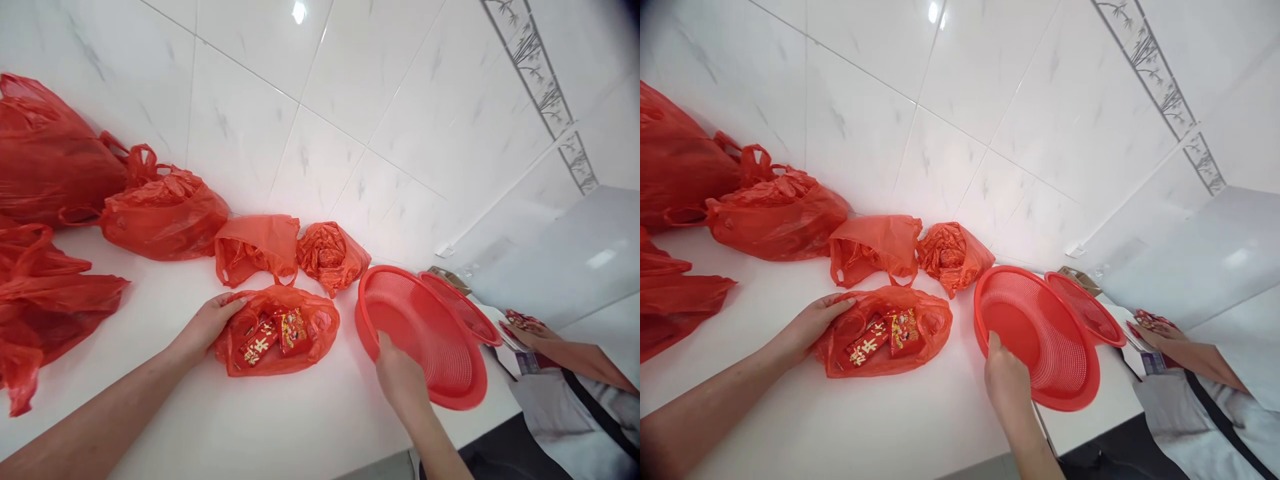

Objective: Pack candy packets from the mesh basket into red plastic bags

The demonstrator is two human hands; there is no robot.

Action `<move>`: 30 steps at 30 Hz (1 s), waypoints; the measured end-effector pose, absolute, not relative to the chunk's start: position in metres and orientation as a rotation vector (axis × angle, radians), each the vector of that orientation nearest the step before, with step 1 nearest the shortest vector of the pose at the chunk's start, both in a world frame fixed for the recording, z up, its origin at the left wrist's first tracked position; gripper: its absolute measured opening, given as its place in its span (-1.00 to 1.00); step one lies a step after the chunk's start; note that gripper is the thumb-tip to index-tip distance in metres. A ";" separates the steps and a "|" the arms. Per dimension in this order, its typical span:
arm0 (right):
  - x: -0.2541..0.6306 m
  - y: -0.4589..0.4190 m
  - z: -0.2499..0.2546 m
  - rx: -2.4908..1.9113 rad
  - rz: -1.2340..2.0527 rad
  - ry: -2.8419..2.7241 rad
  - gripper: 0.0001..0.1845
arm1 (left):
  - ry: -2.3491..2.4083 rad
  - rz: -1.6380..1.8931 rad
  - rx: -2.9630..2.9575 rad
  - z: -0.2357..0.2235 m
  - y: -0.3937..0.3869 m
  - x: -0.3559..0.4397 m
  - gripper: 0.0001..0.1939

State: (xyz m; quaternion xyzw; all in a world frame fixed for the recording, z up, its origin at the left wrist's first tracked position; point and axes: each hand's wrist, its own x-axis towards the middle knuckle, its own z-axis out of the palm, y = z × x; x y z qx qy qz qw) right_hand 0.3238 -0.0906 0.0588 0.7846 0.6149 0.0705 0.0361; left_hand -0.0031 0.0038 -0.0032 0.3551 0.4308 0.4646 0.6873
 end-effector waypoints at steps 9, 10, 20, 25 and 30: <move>0.321 -0.106 0.048 2.298 0.311 1.852 -0.46 | 0.956 1.057 0.789 -0.002 0.000 -0.003 -0.65; 0.327 -0.103 0.053 2.336 0.271 1.829 -0.47 | 0.949 1.063 0.793 -0.001 -0.001 -0.003 -0.65; 0.316 -0.092 0.050 2.300 1.052 2.574 -0.58 | 0.931 1.106 0.916 -0.001 -0.001 -0.003 -0.53; 0.255 -0.089 0.025 2.177 0.822 2.923 -0.50 | 1.357 1.157 1.411 0.013 -0.016 -0.010 -0.22; 0.238 -0.061 0.017 2.347 0.412 2.822 -0.52 | 1.493 1.003 1.807 0.011 -0.041 -0.020 -0.08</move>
